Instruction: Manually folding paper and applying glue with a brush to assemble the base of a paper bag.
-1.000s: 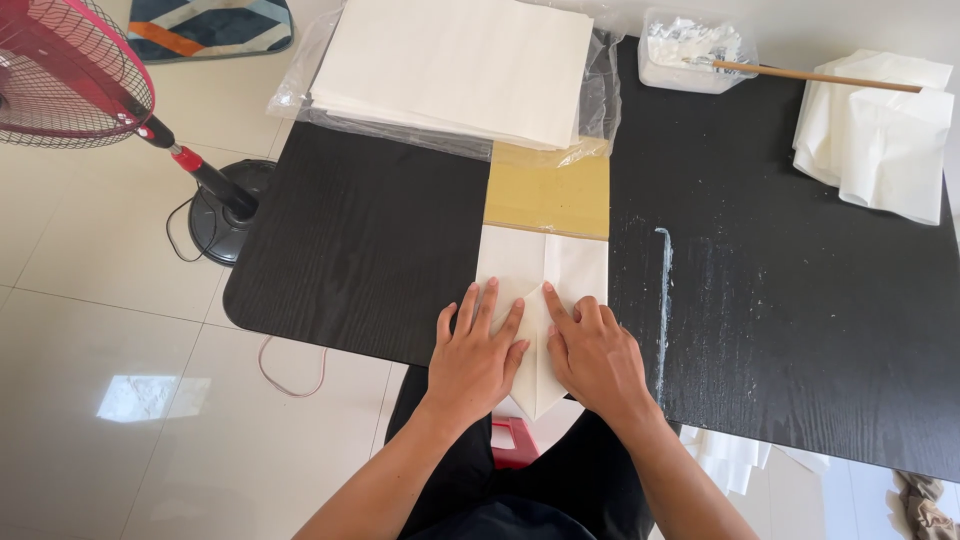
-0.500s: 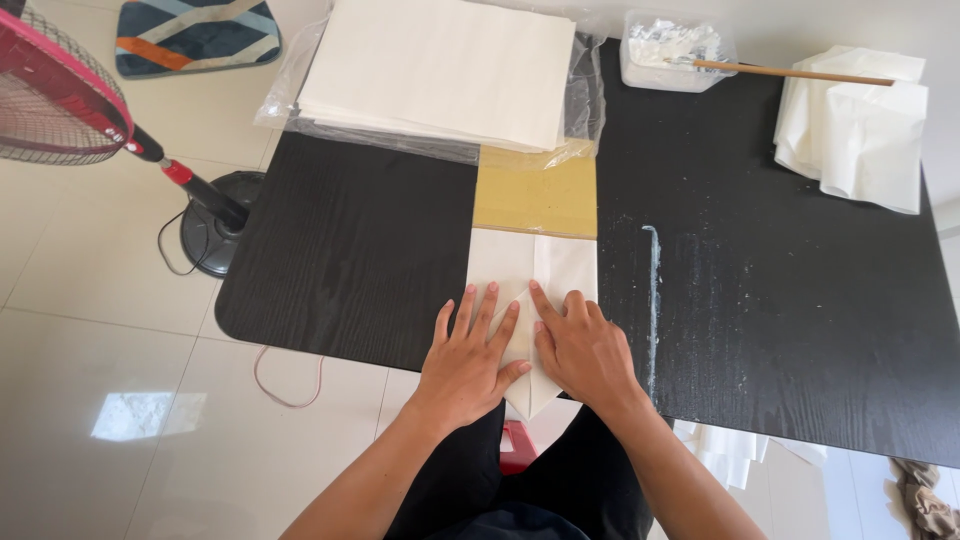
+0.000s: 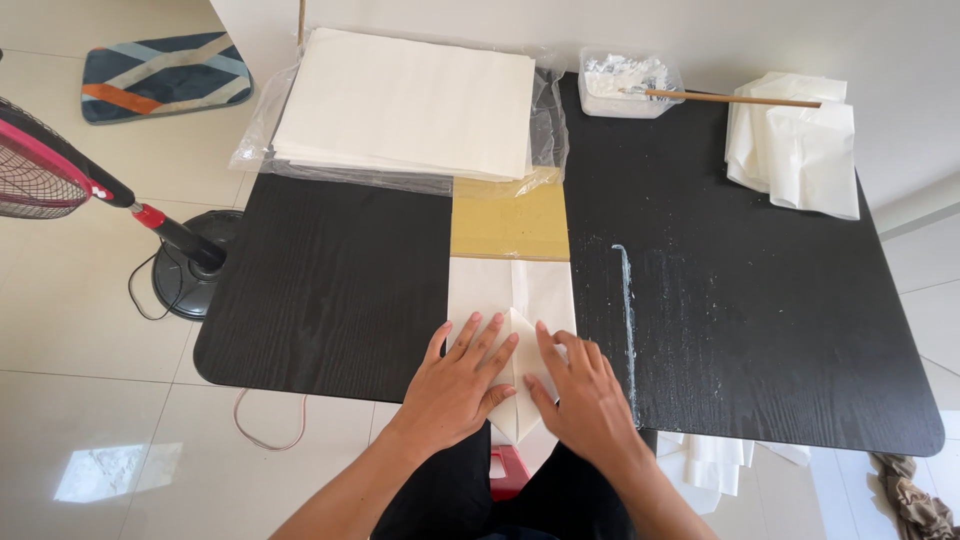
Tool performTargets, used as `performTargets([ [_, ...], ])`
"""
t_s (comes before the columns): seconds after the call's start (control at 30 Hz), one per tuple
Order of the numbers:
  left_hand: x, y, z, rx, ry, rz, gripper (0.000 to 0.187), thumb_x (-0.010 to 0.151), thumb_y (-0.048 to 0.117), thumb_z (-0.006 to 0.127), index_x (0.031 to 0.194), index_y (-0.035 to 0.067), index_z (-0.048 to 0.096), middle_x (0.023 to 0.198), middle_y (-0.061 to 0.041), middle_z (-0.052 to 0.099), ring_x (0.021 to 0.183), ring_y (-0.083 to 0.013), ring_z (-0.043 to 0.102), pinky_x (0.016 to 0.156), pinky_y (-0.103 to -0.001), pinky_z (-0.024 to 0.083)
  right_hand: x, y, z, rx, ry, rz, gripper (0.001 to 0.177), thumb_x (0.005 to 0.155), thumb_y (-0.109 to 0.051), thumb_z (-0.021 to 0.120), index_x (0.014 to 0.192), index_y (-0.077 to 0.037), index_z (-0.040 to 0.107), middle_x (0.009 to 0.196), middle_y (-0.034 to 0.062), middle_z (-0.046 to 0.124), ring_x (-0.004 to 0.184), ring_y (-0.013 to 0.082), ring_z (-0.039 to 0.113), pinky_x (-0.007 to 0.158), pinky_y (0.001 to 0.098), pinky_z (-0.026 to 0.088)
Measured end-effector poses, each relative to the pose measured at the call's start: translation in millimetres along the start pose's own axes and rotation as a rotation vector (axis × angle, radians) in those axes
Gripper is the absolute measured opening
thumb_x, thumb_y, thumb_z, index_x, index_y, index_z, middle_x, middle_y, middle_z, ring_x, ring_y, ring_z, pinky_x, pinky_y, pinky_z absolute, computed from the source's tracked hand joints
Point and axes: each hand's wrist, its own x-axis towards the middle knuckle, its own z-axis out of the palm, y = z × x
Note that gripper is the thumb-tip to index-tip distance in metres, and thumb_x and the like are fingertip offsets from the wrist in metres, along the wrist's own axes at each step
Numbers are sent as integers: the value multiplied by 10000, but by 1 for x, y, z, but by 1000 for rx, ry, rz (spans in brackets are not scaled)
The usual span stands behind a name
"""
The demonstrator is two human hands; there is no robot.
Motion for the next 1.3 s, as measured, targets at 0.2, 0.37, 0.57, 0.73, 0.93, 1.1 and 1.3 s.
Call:
performTargets([
  [0.2, 3, -8, 10, -59, -98, 156, 730, 1047, 621, 338, 1572, 117, 385, 1635, -113, 368, 1523, -303, 288, 1204, -539, 176, -22, -9, 18, -60, 75, -63, 635, 1040, -438, 475, 1546, -59, 415, 1640, 101, 385, 1511, 366, 316, 1127, 505, 360],
  [0.37, 3, -17, 8, -51, -162, 201, 937, 963, 776, 356, 1581, 72, 328, 1674, -130, 268, 1549, -274, 218, 1216, -523, 136, -36, -3, 17, -83, 13, -114, 829, 1000, -584, 527, 1591, -48, 300, 1685, 113, 278, 1562, 375, 179, 1227, 471, 212],
  [0.57, 20, -25, -6, -210, -355, 168, 983, 957, 775, 250, 1612, 44, 189, 1705, -138, 129, 1570, -261, 89, 1223, -517, 20, -26, 7, 12, 43, -145, -93, 994, 970, -635, 598, 1626, -27, 163, 1713, 156, 139, 1574, 367, 55, 1244, 457, 96],
  [0.73, 36, -39, 14, -68, -241, 190, 775, 1065, 606, 239, 1612, 58, 201, 1705, -104, 154, 1569, -241, 114, 1234, -505, 59, 1, 18, -1, 126, -127, -90, 668, 1076, -434, 407, 1600, -42, 275, 1682, 156, 245, 1560, 386, 132, 1244, 475, 146],
  [0.93, 44, -41, 1, -77, -330, 159, 916, 1009, 702, 298, 1618, 39, 130, 1713, -129, 76, 1575, -249, 44, 1229, -524, 14, 13, 13, -10, 130, -228, -17, 908, 990, -599, 555, 1614, -46, 196, 1710, 102, 167, 1579, 341, 30, 1247, 454, 95],
  [1.1, 44, -36, -9, -123, -391, 134, 1038, 937, 732, 436, 1613, 19, 102, 1712, -156, 28, 1575, -268, -10, 1227, -534, -52, 17, 14, -26, 274, -350, 56, 854, 1006, -535, 521, 1634, -113, 123, 1732, 61, 76, 1595, 252, -28, 1264, 414, 42],
  [1.3, 7, -19, 9, -50, -143, 23, 907, 1005, 674, 443, 1582, -1, 259, 1683, -171, 203, 1557, -295, 155, 1223, -559, 59, 0, 9, -34, 369, -329, 39, 894, 962, -455, 679, 1629, -131, 178, 1743, 14, 69, 1601, 240, -20, 1250, 443, 127],
])
